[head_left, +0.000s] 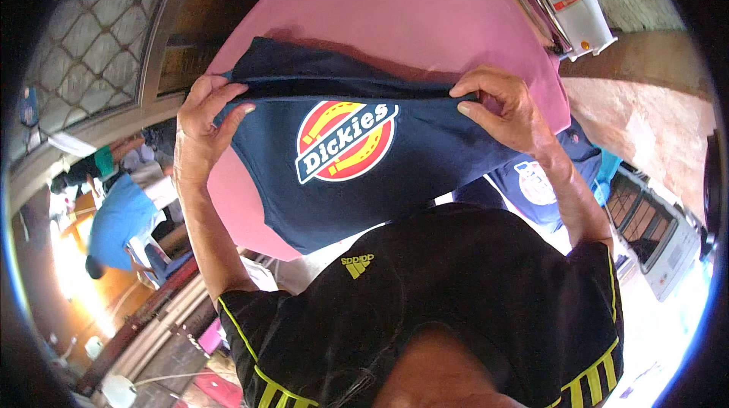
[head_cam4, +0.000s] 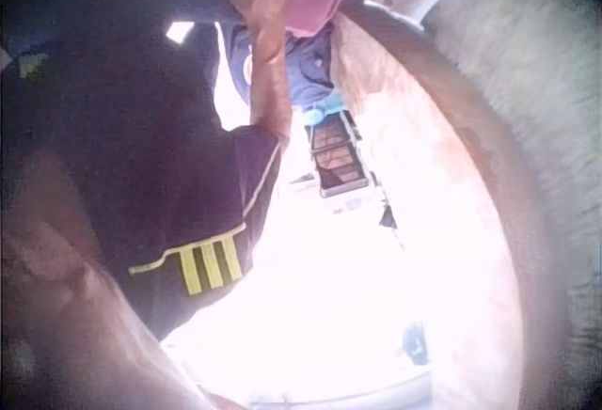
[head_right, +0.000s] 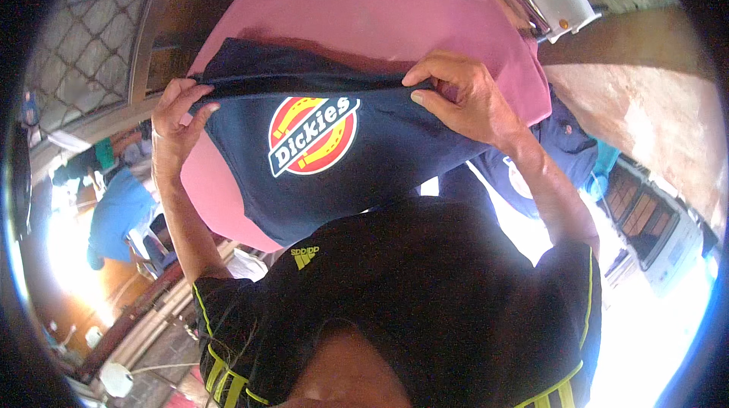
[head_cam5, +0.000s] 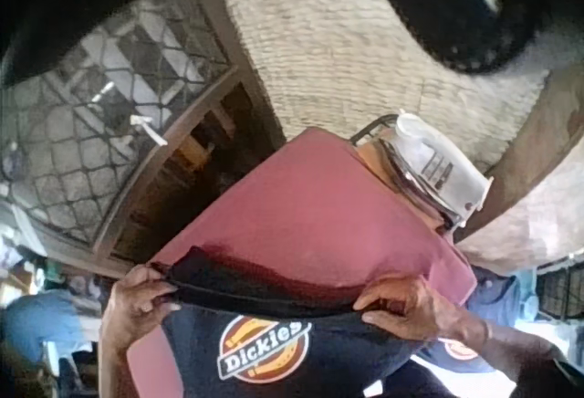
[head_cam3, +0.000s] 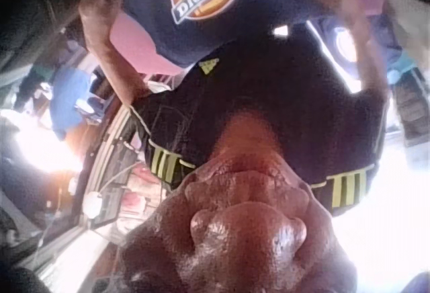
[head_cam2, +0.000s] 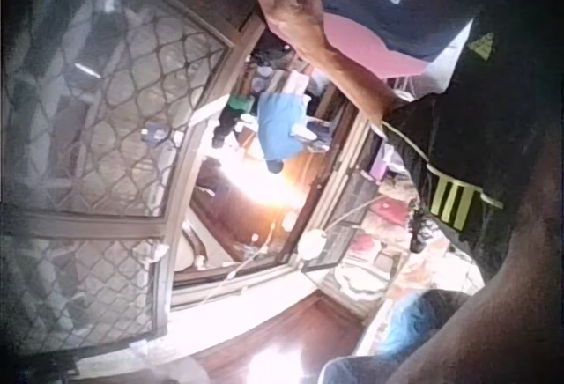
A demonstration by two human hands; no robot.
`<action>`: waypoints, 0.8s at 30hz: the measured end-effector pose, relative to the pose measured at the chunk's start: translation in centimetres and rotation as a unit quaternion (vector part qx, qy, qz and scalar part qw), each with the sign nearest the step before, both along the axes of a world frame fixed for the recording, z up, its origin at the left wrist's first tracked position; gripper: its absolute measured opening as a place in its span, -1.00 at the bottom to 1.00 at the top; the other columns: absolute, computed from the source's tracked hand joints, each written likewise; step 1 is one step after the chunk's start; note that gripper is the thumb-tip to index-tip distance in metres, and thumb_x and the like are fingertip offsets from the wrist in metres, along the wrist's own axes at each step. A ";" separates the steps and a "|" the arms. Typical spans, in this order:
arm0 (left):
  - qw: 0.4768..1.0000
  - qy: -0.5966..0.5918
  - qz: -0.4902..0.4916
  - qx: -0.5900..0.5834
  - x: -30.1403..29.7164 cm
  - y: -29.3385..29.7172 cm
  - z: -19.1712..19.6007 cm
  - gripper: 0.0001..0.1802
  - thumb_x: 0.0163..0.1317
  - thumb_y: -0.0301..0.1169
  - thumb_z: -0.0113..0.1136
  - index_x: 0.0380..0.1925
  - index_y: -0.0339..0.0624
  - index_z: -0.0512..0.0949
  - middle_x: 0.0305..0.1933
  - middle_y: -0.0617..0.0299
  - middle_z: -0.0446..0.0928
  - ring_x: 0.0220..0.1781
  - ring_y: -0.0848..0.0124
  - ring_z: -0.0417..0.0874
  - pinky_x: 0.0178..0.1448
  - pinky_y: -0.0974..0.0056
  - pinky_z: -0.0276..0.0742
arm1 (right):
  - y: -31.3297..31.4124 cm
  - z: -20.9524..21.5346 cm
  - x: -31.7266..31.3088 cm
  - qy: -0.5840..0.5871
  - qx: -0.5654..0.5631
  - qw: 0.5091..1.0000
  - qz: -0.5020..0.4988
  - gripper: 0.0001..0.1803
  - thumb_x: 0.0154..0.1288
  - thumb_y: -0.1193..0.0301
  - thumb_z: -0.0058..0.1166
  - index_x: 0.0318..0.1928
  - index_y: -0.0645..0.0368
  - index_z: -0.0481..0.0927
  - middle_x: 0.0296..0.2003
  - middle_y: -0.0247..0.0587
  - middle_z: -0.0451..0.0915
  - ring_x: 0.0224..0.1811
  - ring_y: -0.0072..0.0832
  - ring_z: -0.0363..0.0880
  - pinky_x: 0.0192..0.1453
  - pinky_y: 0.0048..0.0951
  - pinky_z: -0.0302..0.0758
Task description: The person irons a dark blue Dickies t-shirt on a pink ironing board. They repeatedly smooth the fabric with their hands and use a white electric iron to press the shirt, focusing on the front logo area and the sleeves. The person adjusts the shirt's position multiple times to ensure even pressing.
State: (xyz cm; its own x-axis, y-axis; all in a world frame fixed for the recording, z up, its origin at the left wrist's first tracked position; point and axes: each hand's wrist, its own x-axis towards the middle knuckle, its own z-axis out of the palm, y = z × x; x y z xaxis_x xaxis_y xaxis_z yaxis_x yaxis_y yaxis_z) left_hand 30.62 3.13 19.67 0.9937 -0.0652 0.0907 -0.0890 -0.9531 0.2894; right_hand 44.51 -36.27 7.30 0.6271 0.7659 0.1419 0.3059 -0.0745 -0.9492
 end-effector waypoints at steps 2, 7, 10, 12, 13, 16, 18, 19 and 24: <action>1.000 -0.007 0.003 0.000 -0.7 -0.2 0.5 -0.69 0.04 -0.51 0.47 -0.16 -0.28 0.69 -0.16 0.10 0.56 -0.12 0.23 0.64 -0.07 0.27 0.55 | 0.0 -0.2 -0.2 0.010 0.012 1.000 0.009 -0.73 0.15 0.66 0.30 -0.12 0.20 0.67 -0.21 -0.30 0.61 -0.31 -0.69 0.46 -0.30 -0.66 0.34; 1.000 -0.006 0.000 -0.030 -2.9 -1.4 2.3 -0.63 -0.02 -0.46 0.51 -0.16 -0.28 0.71 -0.22 0.13 0.53 -0.17 0.28 0.62 -0.11 0.28 0.53 | -0.8 0.4 -1.2 0.005 0.006 1.000 -0.010 -0.79 0.11 0.65 0.34 -0.21 0.21 0.69 -0.21 -0.35 0.59 -0.34 -0.73 0.42 -0.31 -0.64 0.34; 0.999 -0.007 -0.014 -0.036 -4.5 -1.7 3.4 -0.64 -0.04 -0.48 0.52 -0.18 -0.29 0.71 -0.26 0.15 0.52 -0.21 0.30 0.60 -0.12 0.28 0.52 | -1.4 2.2 -2.2 -0.011 -0.037 0.999 -0.027 -0.82 0.08 0.62 0.37 -0.26 0.22 0.70 -0.26 -0.33 0.61 -0.34 -0.67 0.48 -0.30 -0.58 0.43; 0.999 -0.013 -0.027 -0.043 -5.8 -1.9 4.4 -0.65 -0.06 -0.49 0.53 -0.20 -0.29 0.71 -0.29 0.16 0.51 -0.23 0.31 0.59 -0.13 0.29 0.51 | -1.6 3.9 -3.7 -0.033 -0.057 0.997 -0.034 -0.82 0.07 0.63 0.36 -0.27 0.23 0.70 -0.27 -0.33 0.61 -0.34 -0.66 0.48 -0.31 -0.57 0.41; 0.998 -0.025 -0.045 -0.037 -6.4 -1.8 5.2 -0.65 -0.07 -0.49 0.53 -0.20 -0.29 0.71 -0.30 0.16 0.51 -0.24 0.31 0.59 -0.13 0.29 0.50 | -1.7 4.9 -4.7 -0.051 -0.048 0.996 -0.046 -0.82 0.06 0.64 0.36 -0.28 0.24 0.70 -0.27 -0.32 0.61 -0.35 -0.65 0.49 -0.32 -0.57 0.41; 0.994 -0.068 -0.088 -0.018 -8.7 -1.3 8.2 -0.64 -0.09 -0.47 0.54 -0.21 -0.27 0.72 -0.30 0.17 0.51 -0.27 0.32 0.57 -0.17 0.31 0.47 | -2.1 8.6 -7.8 -0.105 -0.026 0.991 -0.082 -0.82 0.04 0.65 0.36 -0.29 0.26 0.69 -0.26 -0.29 0.63 -0.35 -0.64 0.50 -0.32 -0.57 0.40; 0.992 -0.099 -0.078 -0.004 -11.2 -1.5 11.8 -0.64 -0.07 -0.44 0.53 -0.21 -0.28 0.73 -0.31 0.20 0.51 -0.26 0.34 0.55 -0.18 0.31 0.44 | -2.3 12.2 -10.0 -0.136 -0.003 0.986 -0.097 -0.82 0.03 0.67 0.34 -0.30 0.27 0.69 -0.25 -0.28 0.63 -0.33 -0.63 0.51 -0.32 -0.57 0.41; 0.988 -0.126 -0.085 0.021 -12.7 -1.4 13.8 -0.65 -0.06 -0.43 0.52 -0.21 -0.27 0.73 -0.31 0.19 0.51 -0.25 0.33 0.55 -0.18 0.31 0.43 | -2.4 14.2 -11.0 -0.176 0.011 0.980 -0.097 -0.82 0.03 0.67 0.35 -0.30 0.27 0.69 -0.25 -0.27 0.63 -0.33 -0.62 0.52 -0.31 -0.56 0.42; 0.943 -0.292 -0.161 0.000 -19.0 -0.1 18.9 -0.67 0.03 -0.19 0.46 -0.38 -0.25 0.71 -0.29 0.05 0.54 -0.19 0.21 0.53 -0.13 0.19 0.43 | -1.5 18.7 -16.0 -0.321 0.193 0.926 -0.043 -0.84 0.01 0.65 0.36 -0.35 0.24 0.70 -0.27 -0.21 0.63 -0.28 -0.49 0.61 -0.26 -0.48 0.50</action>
